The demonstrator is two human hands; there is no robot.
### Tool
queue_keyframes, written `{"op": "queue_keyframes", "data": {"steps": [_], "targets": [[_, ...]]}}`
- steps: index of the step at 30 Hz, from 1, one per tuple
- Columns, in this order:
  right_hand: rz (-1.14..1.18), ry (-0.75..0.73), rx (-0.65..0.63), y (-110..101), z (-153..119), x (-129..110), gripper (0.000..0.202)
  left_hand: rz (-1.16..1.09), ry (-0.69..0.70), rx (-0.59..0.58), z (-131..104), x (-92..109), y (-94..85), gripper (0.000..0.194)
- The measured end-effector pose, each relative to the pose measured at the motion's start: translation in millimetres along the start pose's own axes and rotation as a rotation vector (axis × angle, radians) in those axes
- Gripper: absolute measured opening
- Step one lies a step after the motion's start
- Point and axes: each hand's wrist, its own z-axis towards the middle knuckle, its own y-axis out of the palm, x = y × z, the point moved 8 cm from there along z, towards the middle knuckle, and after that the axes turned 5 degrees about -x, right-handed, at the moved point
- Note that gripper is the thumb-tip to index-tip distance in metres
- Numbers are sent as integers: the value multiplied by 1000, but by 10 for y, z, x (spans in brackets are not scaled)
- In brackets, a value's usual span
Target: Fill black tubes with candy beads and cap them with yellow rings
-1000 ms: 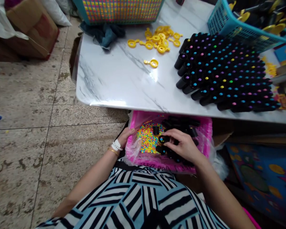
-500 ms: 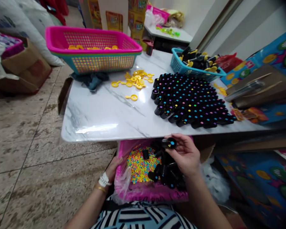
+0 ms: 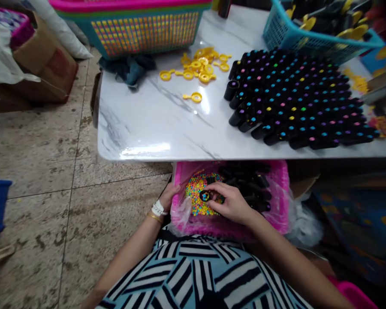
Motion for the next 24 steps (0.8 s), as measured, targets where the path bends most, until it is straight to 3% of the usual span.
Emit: {"op": "queue_keyframes", "data": {"steps": [4,8,12,19,24], "targets": [[-262,174,-101,348,-64,194,28,-9,82,2,-133,33,87,61],[-445,306,-132,484,-40,156,25,-20,81,6,-256,21,187,62],[-436,309,-123,561,19,117,22,-27,76,21,-256,-37,140,66],[-207,65,55,322,-186,105,27,10,52,37,-193,-116,-22,64],[-199,101,112,90,-318,197,24,26,56,45,-157,-73,1,61]]}}
